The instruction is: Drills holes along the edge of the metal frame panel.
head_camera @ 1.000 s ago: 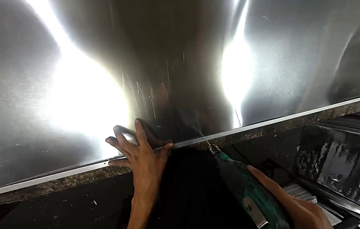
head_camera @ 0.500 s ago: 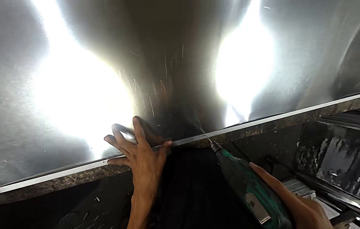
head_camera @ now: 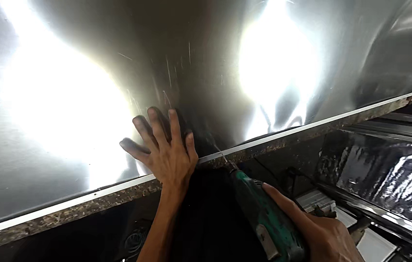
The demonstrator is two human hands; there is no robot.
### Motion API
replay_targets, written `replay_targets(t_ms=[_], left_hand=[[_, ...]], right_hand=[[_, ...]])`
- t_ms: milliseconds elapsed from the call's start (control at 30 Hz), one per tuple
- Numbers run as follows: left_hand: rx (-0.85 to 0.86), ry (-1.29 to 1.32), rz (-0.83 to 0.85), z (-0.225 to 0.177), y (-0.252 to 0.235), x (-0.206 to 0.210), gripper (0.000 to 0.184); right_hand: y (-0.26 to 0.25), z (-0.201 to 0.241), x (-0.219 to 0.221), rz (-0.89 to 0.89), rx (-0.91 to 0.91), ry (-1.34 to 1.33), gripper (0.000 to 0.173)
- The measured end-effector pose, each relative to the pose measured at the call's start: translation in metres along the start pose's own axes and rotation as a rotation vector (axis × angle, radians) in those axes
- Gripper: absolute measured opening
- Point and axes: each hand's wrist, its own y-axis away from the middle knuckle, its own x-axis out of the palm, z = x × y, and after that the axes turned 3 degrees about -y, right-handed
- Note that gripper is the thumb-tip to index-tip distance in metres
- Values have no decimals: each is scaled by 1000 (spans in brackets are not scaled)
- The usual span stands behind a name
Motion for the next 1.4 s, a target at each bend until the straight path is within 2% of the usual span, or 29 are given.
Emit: replay_targets(t_ms=[433, 800, 1400], left_hand=[[-1, -39, -4, -1, -1, 5, 65], [-6, -51, 0, -3, -1, 4, 66], [6, -73, -1, -3, -1, 4, 66]], right_hand=[[-6, -13, -1, 14, -82, 2, 73], [1, -21, 10, -49, -87, -17, 79], [0, -25, 30, -142, -131, 39, 78]])
